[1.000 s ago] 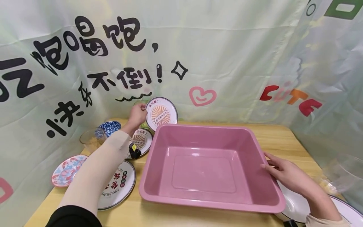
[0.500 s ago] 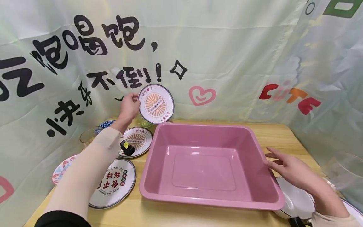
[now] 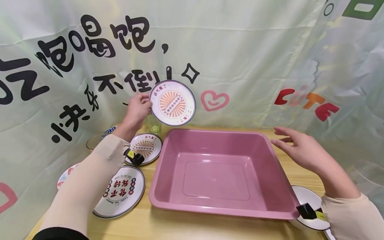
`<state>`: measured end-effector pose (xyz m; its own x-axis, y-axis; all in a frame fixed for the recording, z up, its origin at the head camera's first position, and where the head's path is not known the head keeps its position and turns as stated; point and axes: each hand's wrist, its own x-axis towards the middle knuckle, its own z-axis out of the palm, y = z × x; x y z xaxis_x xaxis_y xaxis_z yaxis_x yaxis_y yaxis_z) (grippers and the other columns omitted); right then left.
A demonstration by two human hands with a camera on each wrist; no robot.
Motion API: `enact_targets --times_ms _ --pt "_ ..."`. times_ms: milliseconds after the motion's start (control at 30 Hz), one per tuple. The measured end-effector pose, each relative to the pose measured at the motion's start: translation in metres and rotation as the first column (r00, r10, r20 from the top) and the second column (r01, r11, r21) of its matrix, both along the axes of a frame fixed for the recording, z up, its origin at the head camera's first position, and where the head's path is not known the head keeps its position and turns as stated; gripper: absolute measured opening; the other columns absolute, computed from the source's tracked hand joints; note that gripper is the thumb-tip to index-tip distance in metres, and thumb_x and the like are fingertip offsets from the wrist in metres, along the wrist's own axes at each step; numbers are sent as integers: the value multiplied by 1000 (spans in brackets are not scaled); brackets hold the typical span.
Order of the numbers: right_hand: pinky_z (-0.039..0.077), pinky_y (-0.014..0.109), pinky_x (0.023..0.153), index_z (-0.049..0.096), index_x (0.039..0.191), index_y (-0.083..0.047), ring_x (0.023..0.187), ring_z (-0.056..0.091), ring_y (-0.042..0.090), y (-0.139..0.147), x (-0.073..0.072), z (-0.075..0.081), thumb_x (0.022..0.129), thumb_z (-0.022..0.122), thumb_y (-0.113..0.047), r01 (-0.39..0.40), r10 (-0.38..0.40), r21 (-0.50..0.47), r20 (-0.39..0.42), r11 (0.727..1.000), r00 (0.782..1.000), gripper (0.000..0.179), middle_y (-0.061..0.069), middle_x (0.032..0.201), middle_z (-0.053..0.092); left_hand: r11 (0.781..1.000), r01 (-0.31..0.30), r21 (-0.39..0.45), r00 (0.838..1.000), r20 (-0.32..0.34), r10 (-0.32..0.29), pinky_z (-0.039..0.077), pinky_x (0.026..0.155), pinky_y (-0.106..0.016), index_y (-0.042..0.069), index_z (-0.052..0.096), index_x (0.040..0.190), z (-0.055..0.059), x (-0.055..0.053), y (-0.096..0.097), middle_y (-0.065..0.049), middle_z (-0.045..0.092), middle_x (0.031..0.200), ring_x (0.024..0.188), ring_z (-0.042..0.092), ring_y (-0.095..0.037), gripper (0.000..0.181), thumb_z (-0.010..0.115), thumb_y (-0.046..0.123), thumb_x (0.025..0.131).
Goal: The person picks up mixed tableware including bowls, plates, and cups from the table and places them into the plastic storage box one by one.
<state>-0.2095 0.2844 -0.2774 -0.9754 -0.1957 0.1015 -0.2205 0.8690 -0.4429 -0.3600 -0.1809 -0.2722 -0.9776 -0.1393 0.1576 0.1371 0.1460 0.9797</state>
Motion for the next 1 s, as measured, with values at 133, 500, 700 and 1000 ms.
enact_targets --times_ms 133,500,700,1000 --pt "48 60 88 35 149 -3 120 53 43 -14 -14 14 99 51 -48 -26 27 -51 25 998 999 69 22 143 47 997 40 64 998 48 -43 56 75 -24 -2 49 136 1 6 7 -19 58 127 94 60 -17 37 48 -2 98" --pt "44 49 102 31 152 -4 121 55 38 -44 -48 17 102 49 -43 -23 88 -390 150 920 985 66 21 147 42 978 109 178 987 98 -127 57 77 -25 -2 55 133 -8 15 36 -16 60 119 90 60 -17 37 53 -2 96" --pt "48 41 100 35 149 -1 126 50 36 -61 -66 5 99 56 -42 -1 127 -546 192 838 973 68 20 145 43 960 153 235 974 126 -186 56 68 -20 -3 56 131 -19 19 58 -14 60 112 83 60 -14 35 52 -2 96" --pt "50 40 96 33 148 6 118 58 35 -78 -91 -12 102 53 -33 83 115 -607 280 790 953 64 25 136 50 944 189 269 945 212 -250 56 64 -20 -6 55 128 -38 20 85 -12 59 104 78 60 -13 33 51 -6 95"
